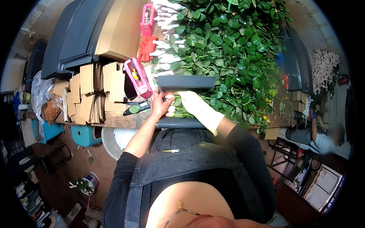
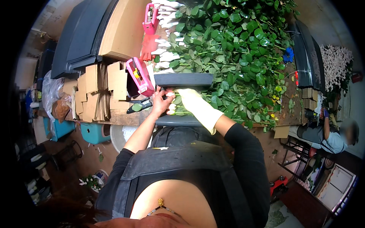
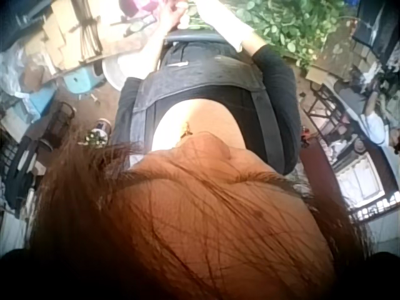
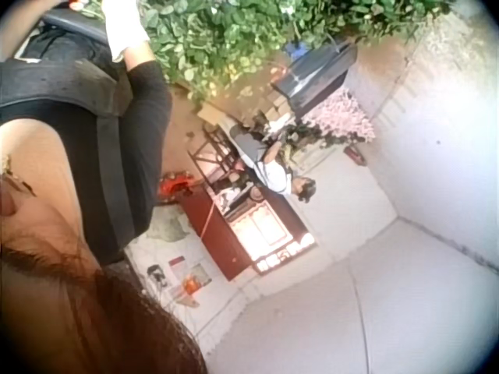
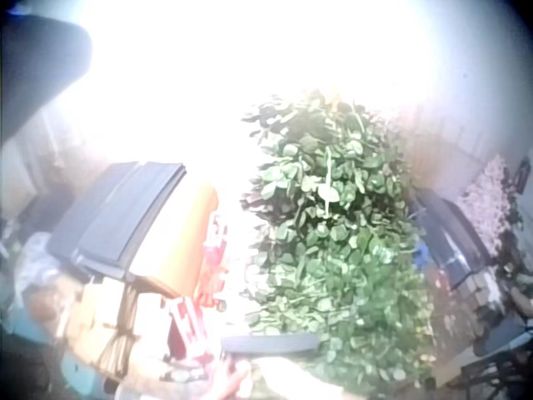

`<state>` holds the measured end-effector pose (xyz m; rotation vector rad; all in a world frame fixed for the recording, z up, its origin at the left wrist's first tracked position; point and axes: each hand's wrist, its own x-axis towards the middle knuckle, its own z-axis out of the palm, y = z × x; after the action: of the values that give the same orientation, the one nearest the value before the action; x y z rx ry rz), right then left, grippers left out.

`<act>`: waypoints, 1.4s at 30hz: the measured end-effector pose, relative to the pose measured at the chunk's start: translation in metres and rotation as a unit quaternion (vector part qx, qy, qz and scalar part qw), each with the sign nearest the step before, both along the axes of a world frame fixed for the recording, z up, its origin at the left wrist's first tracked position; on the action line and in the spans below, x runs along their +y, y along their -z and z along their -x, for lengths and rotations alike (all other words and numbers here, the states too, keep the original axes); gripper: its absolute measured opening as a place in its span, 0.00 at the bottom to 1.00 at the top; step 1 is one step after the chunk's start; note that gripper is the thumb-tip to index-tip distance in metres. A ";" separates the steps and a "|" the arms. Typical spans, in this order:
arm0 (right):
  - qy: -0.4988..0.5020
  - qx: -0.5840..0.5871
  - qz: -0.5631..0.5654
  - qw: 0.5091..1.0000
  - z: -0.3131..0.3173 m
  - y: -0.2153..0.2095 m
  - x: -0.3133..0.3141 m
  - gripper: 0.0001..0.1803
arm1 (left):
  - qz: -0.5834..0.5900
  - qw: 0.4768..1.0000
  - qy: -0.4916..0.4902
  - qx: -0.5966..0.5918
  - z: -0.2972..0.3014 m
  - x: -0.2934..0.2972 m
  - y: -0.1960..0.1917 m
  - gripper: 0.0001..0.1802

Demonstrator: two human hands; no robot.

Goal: The person picks up bunches of roses and feeds them into a black sorting machine on a table, handling them by hand while wearing a protective glove.

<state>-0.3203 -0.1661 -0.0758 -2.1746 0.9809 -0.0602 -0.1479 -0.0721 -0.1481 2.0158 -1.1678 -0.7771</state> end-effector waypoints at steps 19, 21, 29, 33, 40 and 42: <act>-0.057 -0.012 -0.030 0.998 -0.019 -0.047 -0.005 0.26 | 0.055 0.997 -0.046 0.013 0.002 -0.001 -0.007 0.38; -0.071 -0.069 -0.058 0.993 -0.013 -0.086 -0.002 0.27 | 0.068 0.991 -0.063 0.100 -0.005 0.003 0.005 0.32; -0.061 0.197 -0.089 0.975 -0.006 -0.093 0.014 0.18 | 0.081 0.946 -0.110 0.294 -0.030 0.065 0.004 0.09; -0.143 0.189 -0.116 0.965 -0.028 -0.072 0.009 0.19 | 0.063 0.933 -0.134 0.327 -0.032 0.078 0.002 0.07; -0.228 0.144 -0.064 0.961 -0.040 -0.017 0.013 0.21 | 0.049 0.952 -0.082 0.291 -0.028 0.075 0.003 0.18; -0.234 0.134 -0.052 0.962 -0.037 -0.008 0.013 0.24 | 0.027 0.965 -0.018 0.261 -0.024 0.057 -0.008 0.35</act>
<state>-0.2831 -0.1533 -0.0676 -2.2958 0.5692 0.5093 -0.1237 -0.0146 -0.1399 1.6367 -0.8291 -1.1559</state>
